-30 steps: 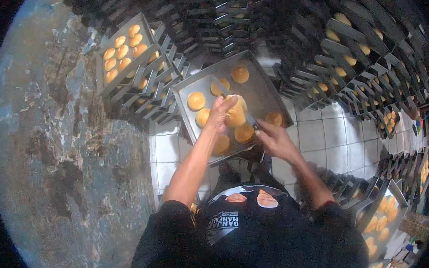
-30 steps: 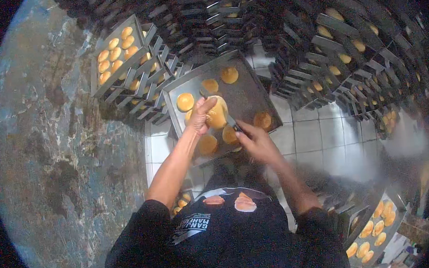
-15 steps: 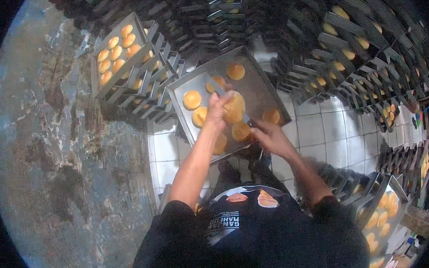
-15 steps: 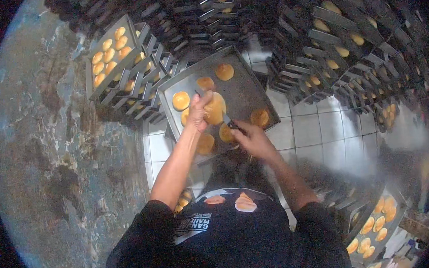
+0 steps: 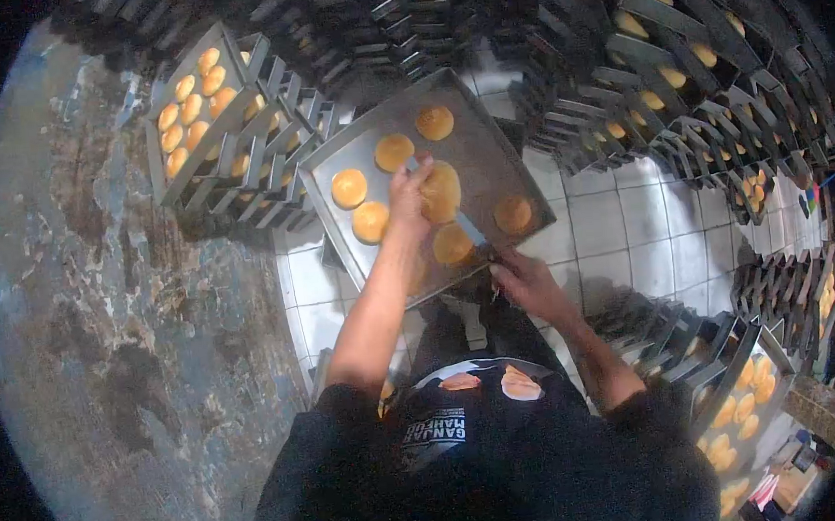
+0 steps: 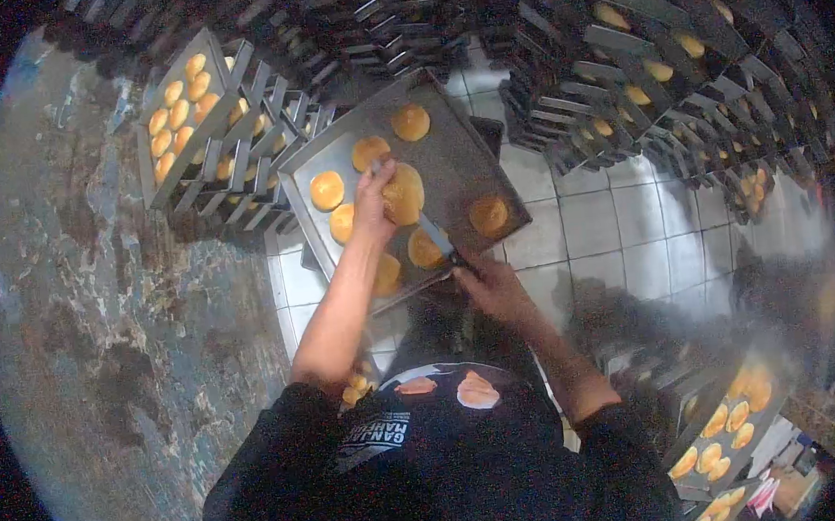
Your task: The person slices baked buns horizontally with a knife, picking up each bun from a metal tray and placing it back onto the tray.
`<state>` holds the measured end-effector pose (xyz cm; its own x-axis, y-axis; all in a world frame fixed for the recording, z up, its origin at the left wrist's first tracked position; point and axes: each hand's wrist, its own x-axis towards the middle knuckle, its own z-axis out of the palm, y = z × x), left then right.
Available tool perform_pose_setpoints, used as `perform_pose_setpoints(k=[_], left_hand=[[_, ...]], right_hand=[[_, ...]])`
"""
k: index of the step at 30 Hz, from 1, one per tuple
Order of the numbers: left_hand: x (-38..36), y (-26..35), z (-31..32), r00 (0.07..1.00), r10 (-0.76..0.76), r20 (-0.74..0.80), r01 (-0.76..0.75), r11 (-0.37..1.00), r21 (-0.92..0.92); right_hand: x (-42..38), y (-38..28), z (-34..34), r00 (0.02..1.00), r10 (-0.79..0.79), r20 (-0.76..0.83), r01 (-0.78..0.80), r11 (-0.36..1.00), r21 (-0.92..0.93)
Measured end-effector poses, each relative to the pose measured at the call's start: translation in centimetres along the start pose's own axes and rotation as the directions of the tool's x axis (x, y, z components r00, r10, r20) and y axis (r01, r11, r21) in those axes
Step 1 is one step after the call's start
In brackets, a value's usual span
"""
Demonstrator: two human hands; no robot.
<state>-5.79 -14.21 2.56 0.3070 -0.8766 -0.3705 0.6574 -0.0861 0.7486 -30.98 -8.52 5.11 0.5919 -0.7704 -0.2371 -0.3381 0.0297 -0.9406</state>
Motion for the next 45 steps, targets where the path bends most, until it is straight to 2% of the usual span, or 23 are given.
perform_pose_setpoints(k=[3,6,9,12,14,16,18,19,21,22,24,25,26,28,31,34,36,37,39,40,41,42,45], left_hand=[[0.8,-2.1,0.2,0.996,-0.062,-0.063,0.061,0.998,-0.011],[0.9,-5.6,1.0,0.979,-0.155,-0.132,0.137,0.982,-0.134],[3.6,-7.7,0.5,0.974,-0.166,-0.155,0.153,0.984,-0.095],[6.3,-9.8,-0.6,0.992,0.013,-0.126,-0.014,1.0,-0.009],[8.9,-11.1,-2.1,0.985,-0.07,-0.157,0.063,0.997,-0.05],[10.7,-11.5,-3.1,0.971,-0.147,-0.188,0.132,0.987,-0.091],[12.6,-11.3,-3.9,0.946,0.238,-0.22,-0.102,0.863,0.495],[14.1,-10.5,-4.1,0.945,0.24,-0.223,-0.103,0.864,0.492],[17.6,-8.8,-4.7,0.835,0.547,-0.069,-0.15,0.345,0.927],[19.5,-8.5,-5.2,0.835,0.546,-0.072,-0.148,0.349,0.925],[23.6,-8.2,-6.1,0.783,0.621,-0.037,-0.066,0.143,0.988],[24.9,-7.7,-6.2,0.782,0.622,-0.036,-0.07,0.145,0.987],[26.0,-7.2,-6.4,0.87,0.487,-0.075,-0.037,0.217,0.975],[26.4,-6.5,-6.4,0.933,0.345,-0.103,0.002,0.282,0.959],[25.5,-6.4,-7.1,0.992,0.11,0.061,-0.087,0.249,0.965],[22.8,-8.8,-6.3,0.971,0.159,0.177,-0.186,0.046,0.981],[19.6,-9.2,-5.5,0.961,0.275,0.014,-0.146,0.465,0.873],[17.9,-8.3,-4.6,0.956,0.291,0.017,-0.158,0.468,0.87],[13.8,-5.0,-2.5,0.965,0.183,-0.186,-0.058,0.846,0.53],[12.4,-3.8,-2.7,0.959,0.207,-0.192,-0.075,0.844,0.531],[11.0,-2.4,-3.0,0.975,0.078,-0.208,-0.042,0.984,0.171],[9.8,-1.0,-3.6,0.986,-0.038,-0.165,0.002,0.977,-0.213],[4.4,3.9,-3.9,0.976,-0.052,-0.213,-0.045,0.904,-0.426]], right_hand=[[-0.2,3.0,0.7,0.995,0.096,-0.027,-0.094,0.993,0.078],[3.0,4.4,1.2,0.992,-0.068,-0.104,0.072,0.997,0.039],[3.9,4.5,0.3,0.988,0.152,0.035,-0.156,0.963,0.219],[-1.3,6.3,-0.1,0.974,0.225,-0.032,-0.22,0.969,0.113],[-5.1,8.7,-1.3,0.978,0.206,-0.044,-0.208,0.977,-0.041],[-8.3,8.1,-3.2,0.887,0.46,0.04,-0.455,0.856,0.246],[-11.0,8.8,-4.6,0.857,0.513,0.035,-0.482,0.777,0.406],[-11.6,9.7,-4.8,0.863,0.504,0.012,-0.457,0.771,0.443],[-12.8,11.7,-4.9,0.836,0.547,-0.032,-0.47,0.746,0.472],[-13.0,12.3,-4.9,0.819,0.572,-0.045,-0.489,0.737,0.467],[-13.2,12.9,-4.5,0.809,0.582,-0.081,-0.436,0.687,0.581],[-12.7,12.6,-4.5,0.813,0.575,-0.095,-0.396,0.664,0.634],[-12.3,12.2,-4.4,0.816,0.568,-0.108,-0.353,0.638,0.684],[-10.4,10.3,-5.2,0.884,0.45,-0.123,-0.386,0.854,0.35],[-9.0,10.8,-5.5,0.937,0.318,-0.146,-0.303,0.946,0.115],[-6.3,8.8,-5.5,0.915,0.388,-0.113,-0.389,0.921,0.015],[-4.1,5.5,-5.6,0.927,0.356,-0.12,-0.349,0.934,0.078],[-2.9,4.0,-5.4,0.94,0.316,-0.128,-0.304,0.946,0.109],[-0.3,1.2,-4.9,0.967,0.205,-0.15,-0.194,0.977,0.083],[0.6,0.0,-4.6,0.977,0.154,-0.145,-0.148,0.988,0.053],[1.5,-1.1,-4.3,0.985,0.103,-0.14,-0.101,0.995,0.024],[2.2,-2.4,-3.8,0.977,0.201,-0.069,-0.196,0.978,0.068],[4.1,-3.7,-0.1,0.993,0.111,-0.027,-0.11,0.994,0.02]])
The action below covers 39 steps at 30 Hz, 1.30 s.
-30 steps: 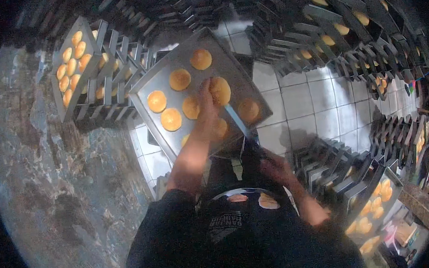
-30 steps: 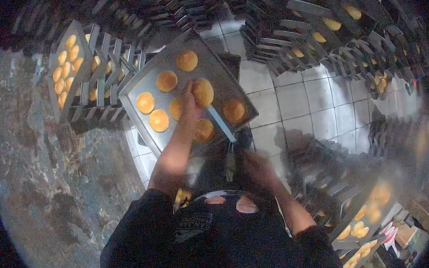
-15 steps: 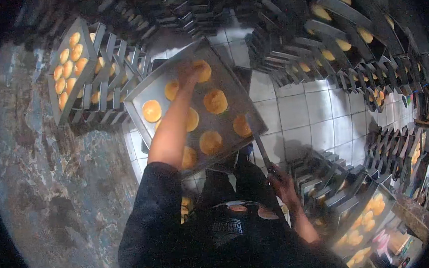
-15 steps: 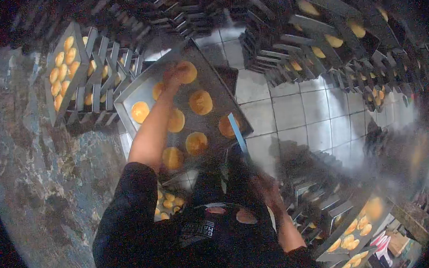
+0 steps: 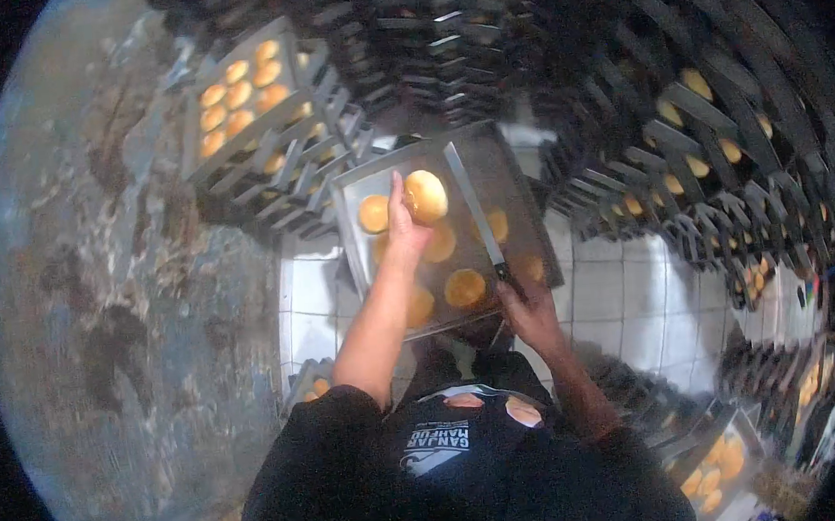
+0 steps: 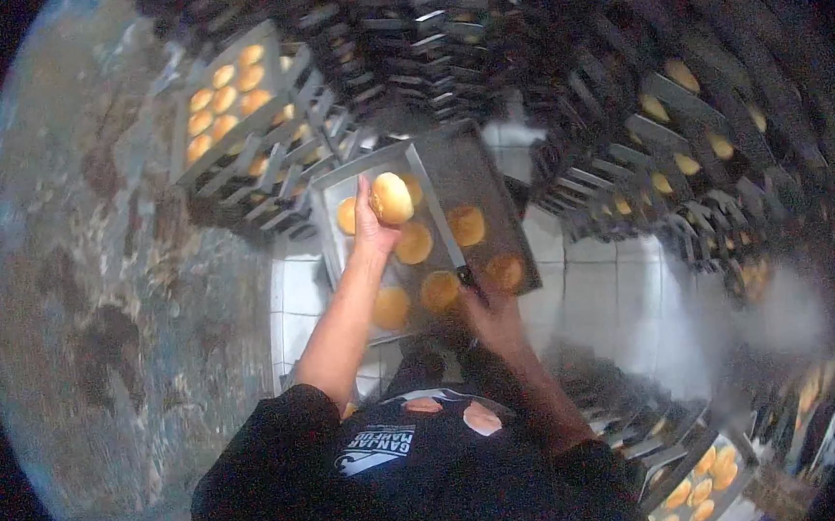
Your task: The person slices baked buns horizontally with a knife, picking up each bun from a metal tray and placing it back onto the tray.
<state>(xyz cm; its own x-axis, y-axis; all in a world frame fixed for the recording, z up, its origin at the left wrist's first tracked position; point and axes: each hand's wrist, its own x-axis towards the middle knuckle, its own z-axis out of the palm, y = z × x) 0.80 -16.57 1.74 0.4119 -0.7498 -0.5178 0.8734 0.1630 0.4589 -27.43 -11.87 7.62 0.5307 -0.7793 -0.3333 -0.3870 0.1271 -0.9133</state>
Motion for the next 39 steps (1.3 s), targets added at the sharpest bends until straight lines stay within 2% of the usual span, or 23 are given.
perform_pose_setpoints(k=[1,3,4,6,7,10,13,15,20,22,24,26,28,30,32,33,36,37,38,39], left_hand=[[-1.1,1.4,-0.3,0.999,0.033,-0.003,-0.033,0.999,-0.009],[-2.9,3.6,-1.0,0.993,0.074,0.094,-0.072,0.997,-0.024],[-3.5,4.6,-1.4,0.991,0.098,0.092,-0.095,0.995,-0.031],[-4.5,6.3,-1.7,0.977,0.202,0.069,-0.202,0.979,-0.017],[-5.1,7.0,-1.9,0.974,0.215,0.068,-0.214,0.976,-0.022],[-6.3,8.3,-2.6,0.971,0.218,0.1,-0.218,0.976,-0.018],[-7.1,8.5,-2.7,0.974,0.199,0.112,-0.195,0.98,-0.046],[-8.0,7.9,-2.6,0.971,0.136,0.196,-0.143,0.99,0.02],[-9.3,5.1,-1.7,0.979,0.066,0.195,-0.077,0.996,0.046],[-8.9,5.9,-1.4,0.972,0.152,0.18,-0.162,0.986,0.04],[-8.5,6.9,-1.9,0.978,0.134,0.158,-0.144,0.988,0.053],[-8.0,6.9,-2.6,0.967,0.096,0.238,-0.133,0.98,0.145],[-9.5,4.7,-1.9,0.962,0.109,0.251,-0.164,0.964,0.21],[-9.9,2.4,-1.2,0.973,0.129,0.19,-0.176,0.951,0.256],[-9.7,2.8,-0.7,0.966,0.141,0.218,-0.194,0.951,0.242],[-9.4,3.6,-0.8,0.962,0.136,0.235,-0.189,0.957,0.22],[-8.7,5.8,-1.3,0.939,0.158,0.307,-0.227,0.952,0.206],[-9.2,6.1,-1.2,0.937,0.101,0.335,-0.196,0.945,0.263],[-9.9,6.1,-1.2,0.933,0.036,0.358,-0.161,0.932,0.324],[-10.5,4.9,-0.6,0.939,0.062,0.338,-0.175,0.933,0.316]], right_hand=[[0.4,-0.4,1.3,0.998,-0.066,0.006,0.067,0.997,-0.042],[-0.2,-1.7,3.5,0.994,-0.104,0.024,0.103,0.994,0.018],[-0.4,-2.6,4.6,0.992,-0.122,0.033,0.121,0.991,0.048],[-1.2,-4.2,5.9,0.966,-0.257,0.012,0.257,0.966,-0.027],[-1.5,-4.4,6.4,0.928,-0.372,-0.011,0.368,0.923,-0.113],[-2.3,-4.4,7.7,0.928,-0.373,0.015,0.373,0.925,-0.073],[-3.2,-4.5,8.2,0.93,-0.367,-0.007,0.364,0.925,-0.112],[-3.2,-5.0,8.2,0.933,-0.358,-0.021,0.354,0.929,-0.104],[-2.3,-6.6,7.4,0.95,-0.309,-0.054,0.303,0.948,-0.094],[-2.7,-5.8,7.2,0.912,-0.404,-0.075,0.391,0.909,-0.143],[-4.9,-4.7,7.1,0.908,-0.413,-0.073,0.401,0.905,-0.14],[-5.3,-4.2,6.9,0.906,-0.418,-0.07,0.406,0.904,-0.134],[-4.6,-4.8,6.3,0.891,-0.441,-0.109,0.427,0.895,-0.125],[-3.0,-6.2,5.6,0.87,-0.474,-0.134,0.456,0.878,-0.143],[-2.7,-7.9,4.6,0.973,-0.233,-0.01,0.229,0.964,-0.133],[-2.9,-7.0,4.7,0.957,-0.288,-0.029,0.281,0.95,-0.136],[-5.5,-4.0,4.4,0.959,-0.282,0.028,0.283,0.952,-0.12],[-6.1,-3.4,4.5,0.936,-0.352,0.003,0.351,0.932,-0.094],[-5.8,-2.8,4.5,0.937,-0.349,0.006,0.348,0.933,-0.091],[-5.3,-3.0,4.4,0.93,-0.367,-0.01,0.365,0.927,-0.086]])
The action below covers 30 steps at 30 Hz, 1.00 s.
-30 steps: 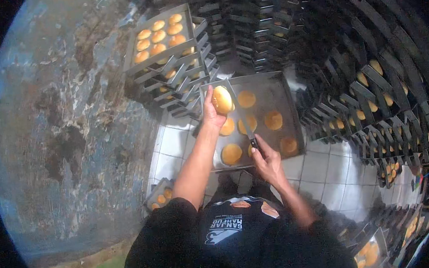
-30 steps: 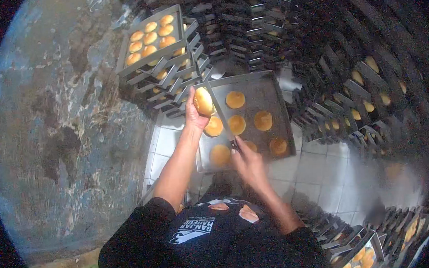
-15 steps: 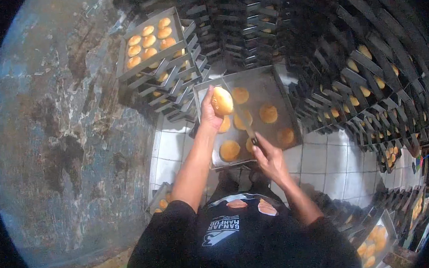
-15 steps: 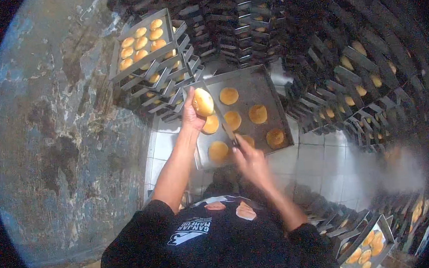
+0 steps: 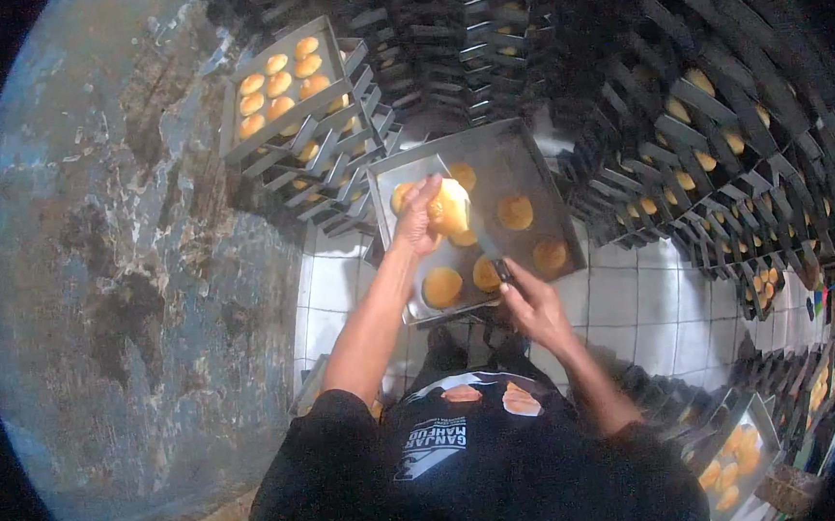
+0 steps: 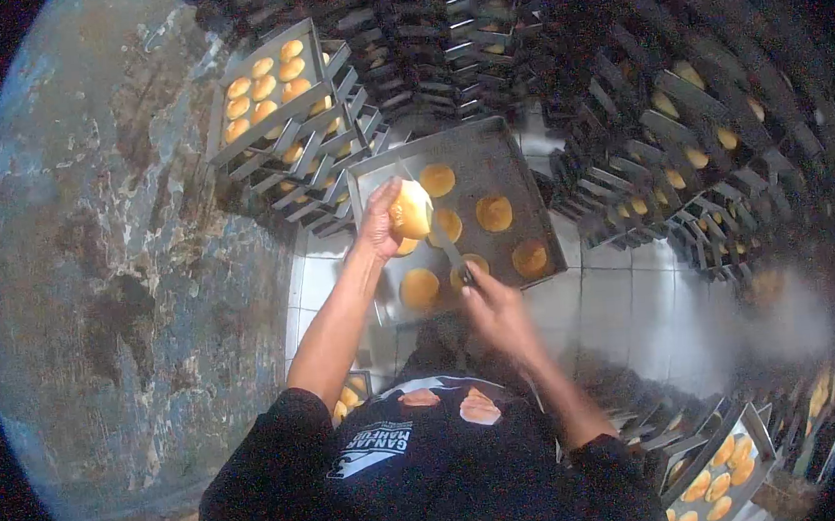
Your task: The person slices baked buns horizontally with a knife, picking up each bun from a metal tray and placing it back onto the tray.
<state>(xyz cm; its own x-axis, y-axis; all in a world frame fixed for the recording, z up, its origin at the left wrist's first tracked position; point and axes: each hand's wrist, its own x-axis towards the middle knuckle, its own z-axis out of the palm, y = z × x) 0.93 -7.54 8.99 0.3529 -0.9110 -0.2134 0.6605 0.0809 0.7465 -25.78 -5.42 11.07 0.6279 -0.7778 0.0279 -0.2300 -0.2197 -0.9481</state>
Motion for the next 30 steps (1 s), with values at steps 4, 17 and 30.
perform_pose_setpoints(k=[4,17,30], left_hand=[[0.1,-3.3,1.0,0.999,-0.043,-0.002,0.043,0.998,0.051],[2.0,-2.7,2.5,0.971,-0.159,-0.178,0.137,0.982,-0.129],[3.6,-3.9,2.0,0.947,0.099,-0.306,-0.151,0.976,-0.154]], right_hand=[[3.6,-0.1,-0.9,1.0,0.013,-0.001,-0.013,1.0,0.021],[4.5,2.9,-0.6,0.998,0.058,0.006,-0.058,0.994,0.097],[3.1,2.2,0.5,0.995,0.085,-0.043,-0.077,0.984,0.159]])
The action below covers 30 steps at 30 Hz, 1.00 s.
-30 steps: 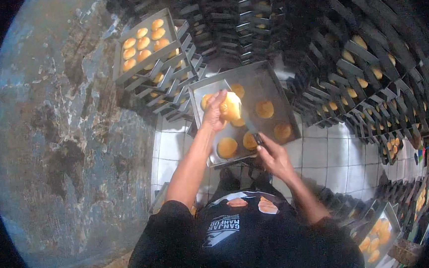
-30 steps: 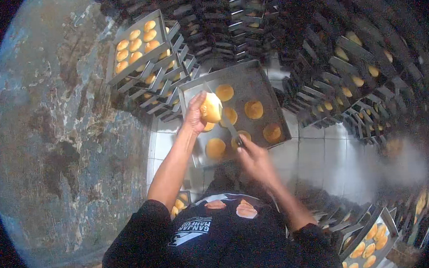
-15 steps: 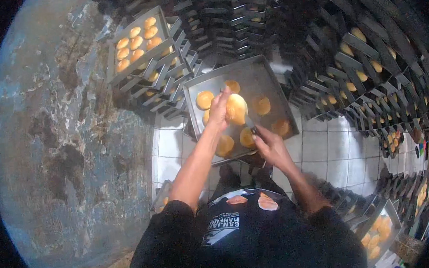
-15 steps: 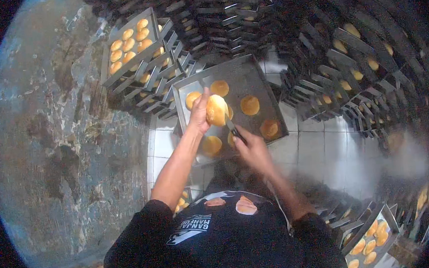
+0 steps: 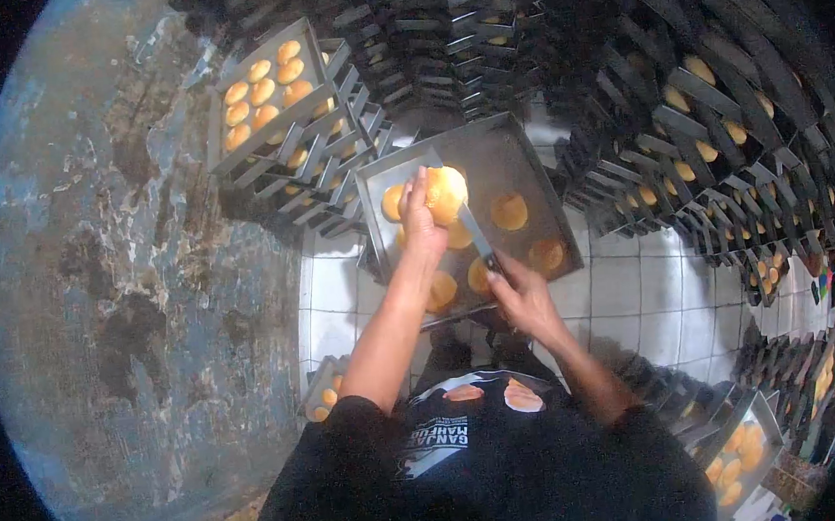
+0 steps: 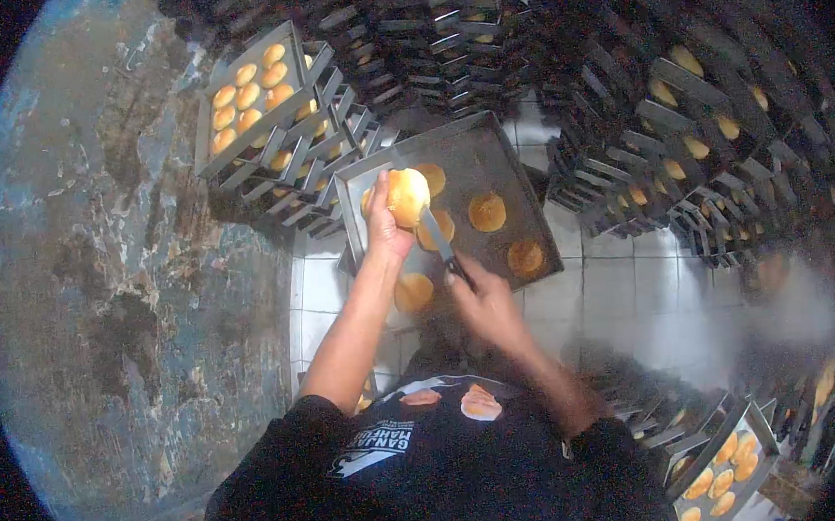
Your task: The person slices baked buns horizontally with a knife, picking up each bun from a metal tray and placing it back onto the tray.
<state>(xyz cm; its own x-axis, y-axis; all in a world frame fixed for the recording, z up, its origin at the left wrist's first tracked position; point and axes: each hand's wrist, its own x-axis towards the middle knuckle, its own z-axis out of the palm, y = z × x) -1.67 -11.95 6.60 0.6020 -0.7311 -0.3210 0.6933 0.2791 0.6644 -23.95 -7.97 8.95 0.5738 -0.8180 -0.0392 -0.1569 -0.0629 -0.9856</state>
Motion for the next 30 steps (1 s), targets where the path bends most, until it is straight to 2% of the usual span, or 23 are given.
perform_pose_setpoints(k=[1,3,4,6,7,8,10,12,13,15,16,17,19,20,22,24,27,29,30], left_hand=[[-0.1,0.7,0.4,1.0,0.014,0.025,-0.015,1.0,0.024],[-1.0,0.8,0.6,0.999,0.003,0.053,-0.005,0.999,0.049],[-1.4,0.2,0.8,0.995,-0.028,0.098,0.019,0.995,0.093],[-1.8,-1.3,1.2,0.987,-0.073,0.141,0.053,0.989,0.141],[-1.7,-2.1,1.3,0.991,-0.079,0.109,0.062,0.987,0.149],[-1.5,-2.6,1.3,0.993,-0.082,0.079,0.069,0.985,0.159],[-0.5,-1.9,1.7,0.993,-0.061,0.099,0.044,0.986,0.159],[0.4,-0.7,2.1,0.989,-0.05,0.14,0.027,0.986,0.166],[0.6,-0.6,2.1,0.989,-0.052,0.137,0.029,0.986,0.163],[0.4,-0.7,2.0,0.979,-0.121,0.165,0.088,0.977,0.195],[-0.1,-1.5,2.2,0.978,-0.131,0.16,0.099,0.975,0.197],[-0.9,-2.8,2.5,0.982,-0.135,0.135,0.101,0.968,0.229],[-0.9,-4.7,2.1,0.984,-0.146,0.105,0.114,0.958,0.265],[-0.2,-5.5,1.5,0.979,-0.142,0.145,0.1,0.96,0.262],[1.0,-6.5,1.5,0.972,-0.142,0.185,0.091,0.961,0.26],[2.1,-7.0,1.9,0.997,-0.051,0.056,0.03,0.946,0.322],[3.3,-7.3,2.7,0.996,-0.086,0.006,0.08,0.95,0.301],[5.2,-8.5,2.0,0.995,-0.089,0.036,0.074,0.95,0.304],[6.5,-9.4,1.3,0.994,-0.086,0.069,0.06,0.948,0.313]], right_hand=[[-0.6,0.0,-0.5,1.0,0.002,0.001,-0.001,1.0,-0.005],[-1.6,0.0,-1.1,0.981,0.175,0.083,-0.179,0.983,0.046],[-0.9,0.1,-1.0,0.981,0.181,0.076,-0.185,0.982,0.048],[1.3,0.2,-0.9,0.997,-0.066,-0.045,0.061,0.994,-0.091],[2.3,0.0,-1.0,0.997,-0.059,-0.05,0.054,0.995,-0.089],[3.3,-0.4,-1.1,0.998,0.065,0.004,-0.064,0.993,-0.095],[3.4,-0.2,-1.4,0.98,0.19,0.049,-0.185,0.977,-0.103],[1.4,0.9,-1.7,0.996,0.09,0.02,-0.087,0.989,-0.116],[0.6,1.0,-1.9,0.995,0.093,0.022,-0.09,0.989,-0.12],[-0.8,1.0,-2.3,0.987,0.161,0.015,-0.16,0.986,-0.047],[-0.5,1.2,-2.6,0.954,0.288,0.079,-0.288,0.958,-0.017],[0.2,2.0,-2.6,0.951,0.301,0.075,-0.301,0.954,-0.015],[2.8,3.1,-2.4,0.999,0.041,-0.033,-0.047,0.978,-0.204],[4.1,2.9,-2.7,0.96,0.277,0.039,-0.269,0.953,-0.136],[4.6,4.9,-2.9,0.966,0.249,0.064,-0.238,0.96,-0.15],[4.2,6.5,-3.2,0.97,0.222,0.095,-0.204,0.964,-0.17],[0.1,5.9,-4.0,0.974,0.219,0.054,-0.208,0.964,-0.163],[-2.7,5.1,-5.5,0.838,0.529,0.133,-0.516,0.848,-0.12],[-4.0,5.2,-6.2,0.835,0.534,0.13,-0.52,0.844,-0.13]])
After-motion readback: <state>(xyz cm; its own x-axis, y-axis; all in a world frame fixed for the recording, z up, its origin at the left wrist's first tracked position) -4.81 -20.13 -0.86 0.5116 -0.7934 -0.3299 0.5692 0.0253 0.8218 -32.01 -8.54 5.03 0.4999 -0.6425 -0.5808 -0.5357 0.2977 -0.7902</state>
